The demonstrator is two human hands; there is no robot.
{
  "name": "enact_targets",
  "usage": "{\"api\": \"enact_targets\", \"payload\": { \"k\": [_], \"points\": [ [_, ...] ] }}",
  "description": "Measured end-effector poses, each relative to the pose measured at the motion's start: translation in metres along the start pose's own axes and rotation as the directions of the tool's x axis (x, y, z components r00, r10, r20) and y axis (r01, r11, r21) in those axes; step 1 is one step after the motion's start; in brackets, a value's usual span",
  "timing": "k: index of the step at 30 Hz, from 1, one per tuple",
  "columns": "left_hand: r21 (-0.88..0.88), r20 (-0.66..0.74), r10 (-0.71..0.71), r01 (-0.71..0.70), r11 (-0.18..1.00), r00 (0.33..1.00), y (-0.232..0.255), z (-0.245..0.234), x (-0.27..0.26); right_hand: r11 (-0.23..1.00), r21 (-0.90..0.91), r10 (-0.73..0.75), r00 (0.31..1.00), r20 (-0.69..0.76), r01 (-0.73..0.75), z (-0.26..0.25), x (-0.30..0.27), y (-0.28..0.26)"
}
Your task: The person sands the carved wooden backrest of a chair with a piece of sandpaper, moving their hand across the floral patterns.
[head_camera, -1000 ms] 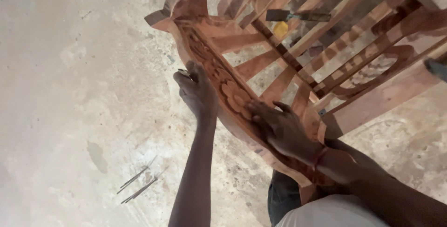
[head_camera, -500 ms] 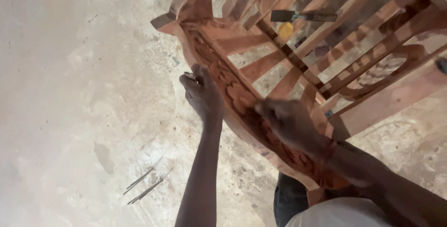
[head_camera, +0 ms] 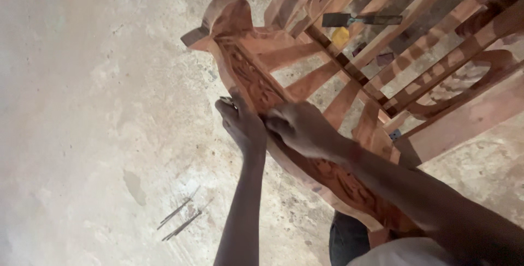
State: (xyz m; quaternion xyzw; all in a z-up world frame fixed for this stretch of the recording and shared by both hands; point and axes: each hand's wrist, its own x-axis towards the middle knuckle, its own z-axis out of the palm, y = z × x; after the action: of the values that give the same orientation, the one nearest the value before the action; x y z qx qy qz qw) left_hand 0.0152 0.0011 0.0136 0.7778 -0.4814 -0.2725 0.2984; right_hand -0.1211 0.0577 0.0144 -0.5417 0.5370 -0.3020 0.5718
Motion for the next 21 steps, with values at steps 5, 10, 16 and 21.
{"api": "enact_targets", "payload": {
  "k": [5,10,16,21],
  "points": [
    [-0.053,0.038,-0.073,0.075,0.996,0.997,0.010,-0.003,-0.003,0.992,0.075,0.097,0.994,0.051,-0.101,-0.008,0.027,-0.006],
    [-0.015,-0.001,-0.003,0.003,1.000,1.000,-0.003,-0.002,0.000,0.983,0.033,0.183,0.983,0.017,-0.183,-0.008,0.070,-0.009],
    [-0.010,-0.001,0.075,-0.075,0.997,0.997,-0.013,0.001,0.007,0.983,0.098,0.149,0.987,0.063,-0.154,-0.005,0.030,0.000],
    [-0.027,-0.010,-0.026,0.026,0.999,1.000,-0.010,-0.003,-0.003,0.935,0.190,0.287,0.954,0.084,-0.298,0.001,0.063,0.001]
  ]
}}
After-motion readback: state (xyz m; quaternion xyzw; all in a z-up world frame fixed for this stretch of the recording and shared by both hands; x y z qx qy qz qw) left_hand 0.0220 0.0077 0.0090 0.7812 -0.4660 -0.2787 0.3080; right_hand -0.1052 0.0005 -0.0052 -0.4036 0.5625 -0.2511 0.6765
